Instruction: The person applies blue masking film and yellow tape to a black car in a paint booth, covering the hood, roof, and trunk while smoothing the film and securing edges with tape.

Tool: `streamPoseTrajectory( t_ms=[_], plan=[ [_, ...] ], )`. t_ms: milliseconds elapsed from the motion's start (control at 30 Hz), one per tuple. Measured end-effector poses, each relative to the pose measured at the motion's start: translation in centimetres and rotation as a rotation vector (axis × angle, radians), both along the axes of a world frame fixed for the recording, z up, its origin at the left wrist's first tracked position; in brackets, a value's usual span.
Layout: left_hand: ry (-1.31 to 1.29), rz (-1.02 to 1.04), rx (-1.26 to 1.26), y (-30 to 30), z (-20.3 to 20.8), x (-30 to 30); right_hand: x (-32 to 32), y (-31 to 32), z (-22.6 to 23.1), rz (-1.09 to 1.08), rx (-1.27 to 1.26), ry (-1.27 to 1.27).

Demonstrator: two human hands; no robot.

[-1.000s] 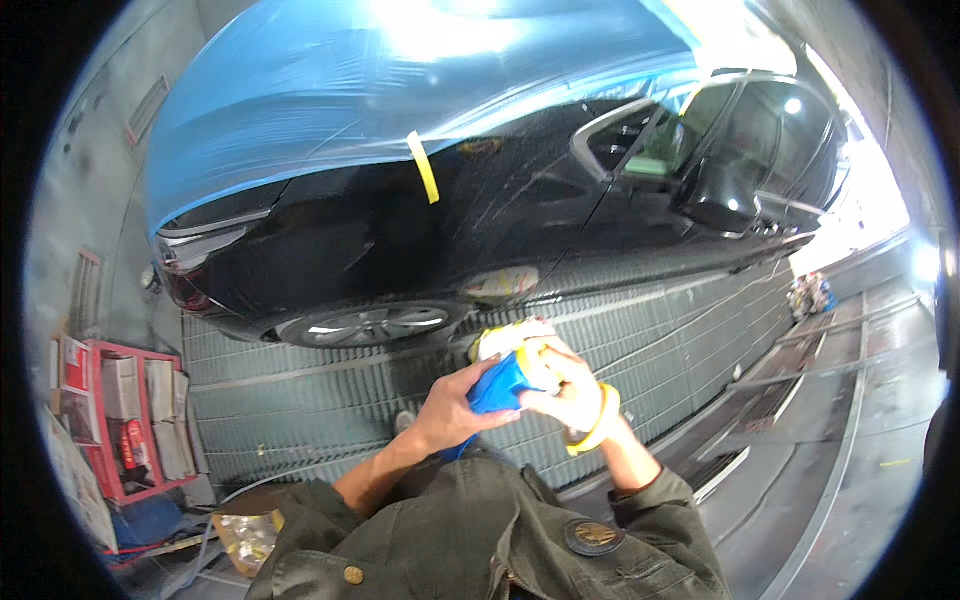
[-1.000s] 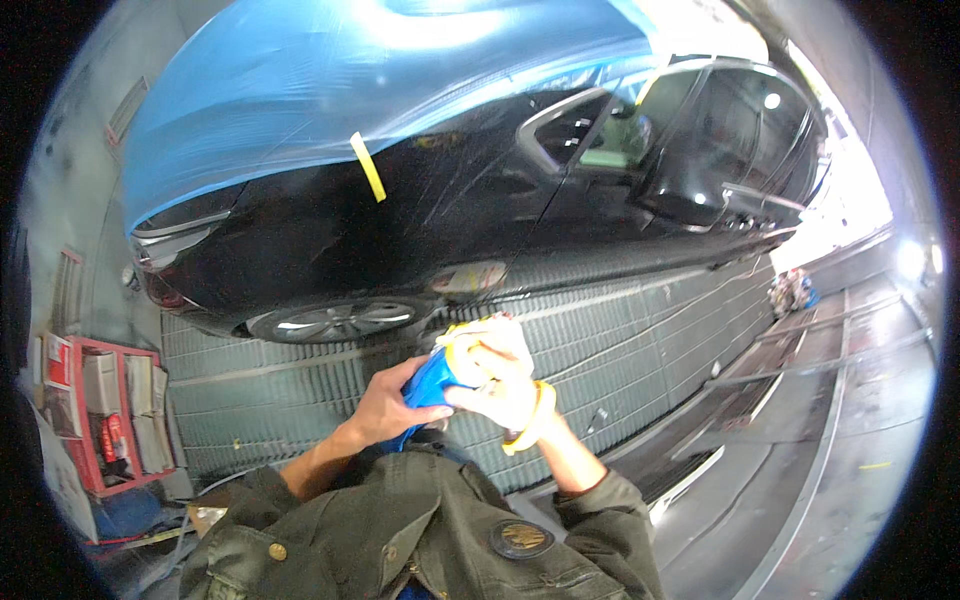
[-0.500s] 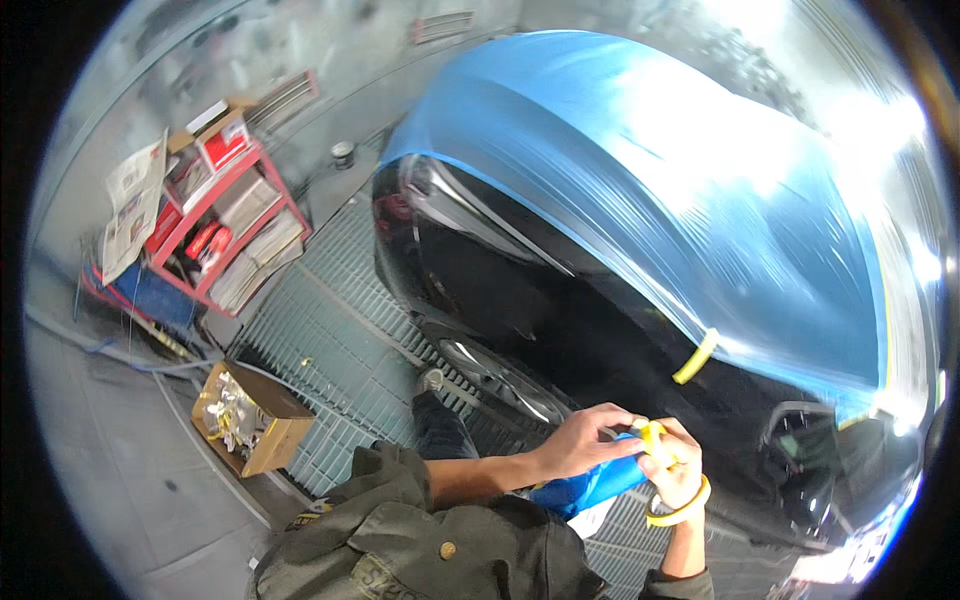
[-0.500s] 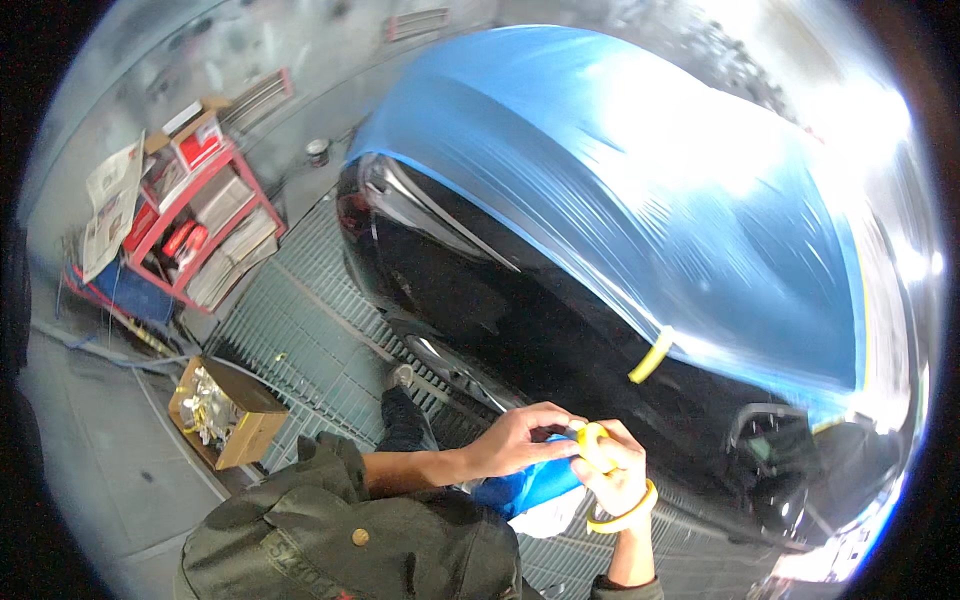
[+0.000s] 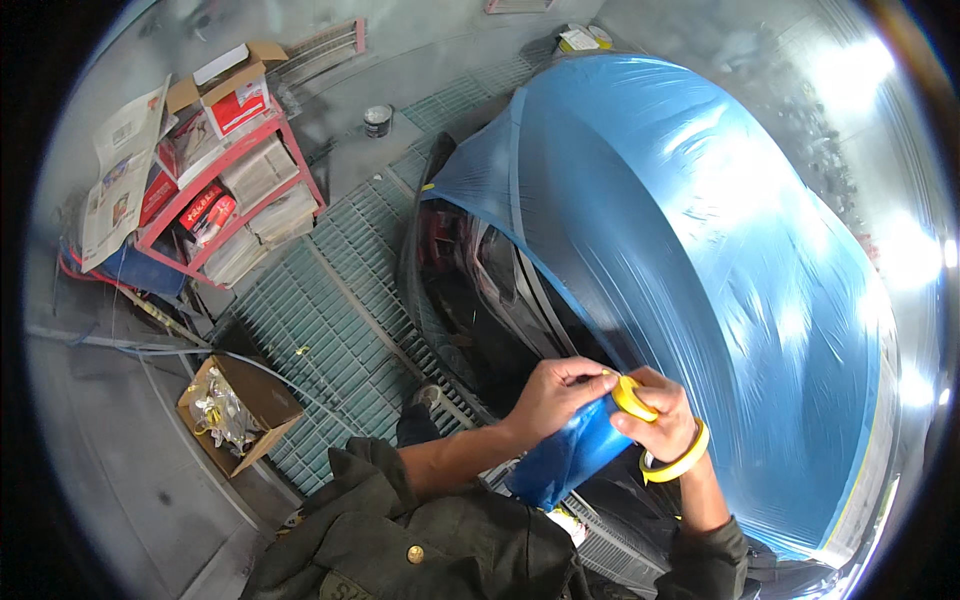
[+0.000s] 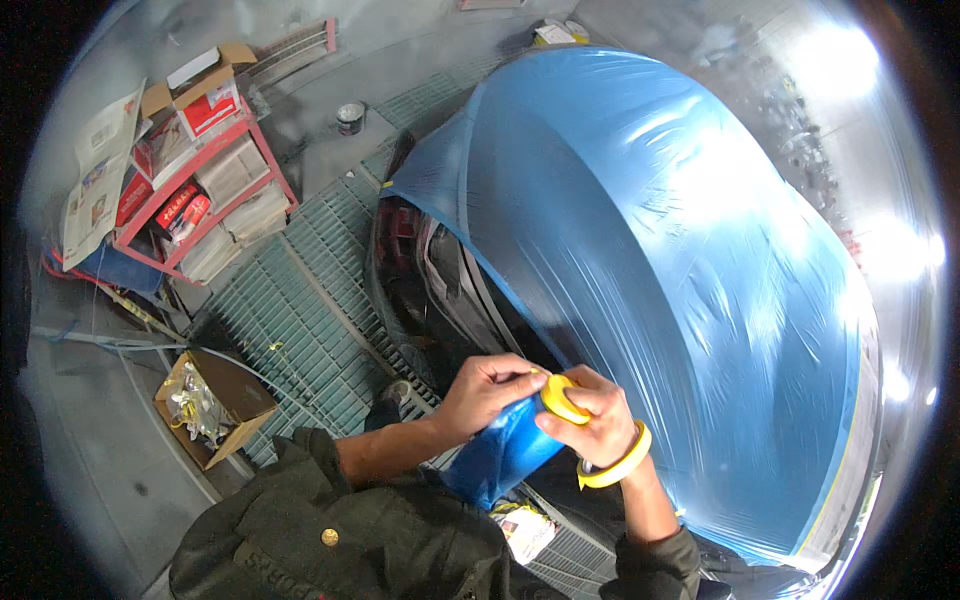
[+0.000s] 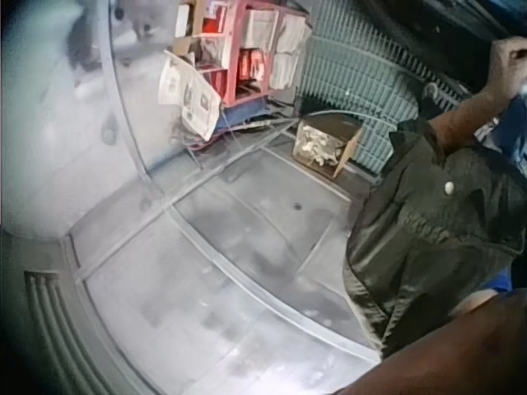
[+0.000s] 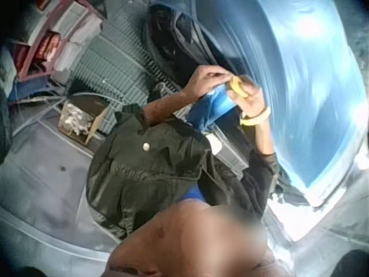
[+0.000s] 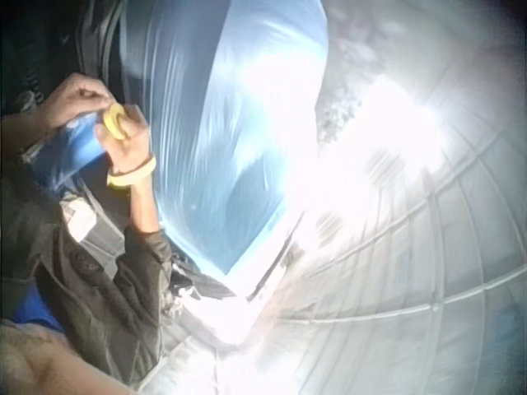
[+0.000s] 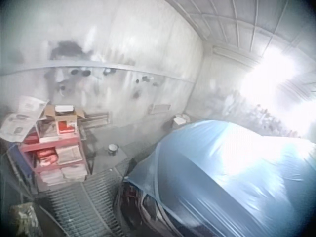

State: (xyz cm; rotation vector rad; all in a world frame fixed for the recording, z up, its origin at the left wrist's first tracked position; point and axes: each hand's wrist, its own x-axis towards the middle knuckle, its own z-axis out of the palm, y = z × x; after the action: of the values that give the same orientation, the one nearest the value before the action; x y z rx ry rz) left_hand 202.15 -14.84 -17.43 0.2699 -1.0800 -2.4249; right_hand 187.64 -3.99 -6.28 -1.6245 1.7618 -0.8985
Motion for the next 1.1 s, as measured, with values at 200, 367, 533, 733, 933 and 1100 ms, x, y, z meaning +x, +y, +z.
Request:
streamPoseTrajectory(
  t_ms=[200, 367, 533, 733, 933, 1100],
  plan=[
    [-0.201, 0.379, -0.149, -6.4, 1.1, 0.6, -1.8, -7.5, -0.3, 0.044, 0.179, 0.027],
    [-0.246, 0.183, -0.063, -11.2, 2.0, 0.3, -2.0, -12.4, -0.8, -0.058, 0.164, -0.164],
    [-0.207, 0.105, 0.093, -20.6, 0.3, -1.5, -4.7, -19.4, 0.7, -0.129, 0.438, -0.203],
    [-0.477, 0.408, 0.041, -38.7, -7.7, -4.3, -12.1, -23.1, 3.6, -0.276, 0.711, -0.135],
    [-0.796, 0.545, -0.001, -55.1, -25.1, -7.7, -18.0, -22.2, 2.4, -0.52, 0.647, -0.119],
    [-0.504, 0.292, 0.126, -58.6, -31.4, -12.9, -22.2, -19.5, -2.4, 0.153, 0.063, 0.693]
  ],
)
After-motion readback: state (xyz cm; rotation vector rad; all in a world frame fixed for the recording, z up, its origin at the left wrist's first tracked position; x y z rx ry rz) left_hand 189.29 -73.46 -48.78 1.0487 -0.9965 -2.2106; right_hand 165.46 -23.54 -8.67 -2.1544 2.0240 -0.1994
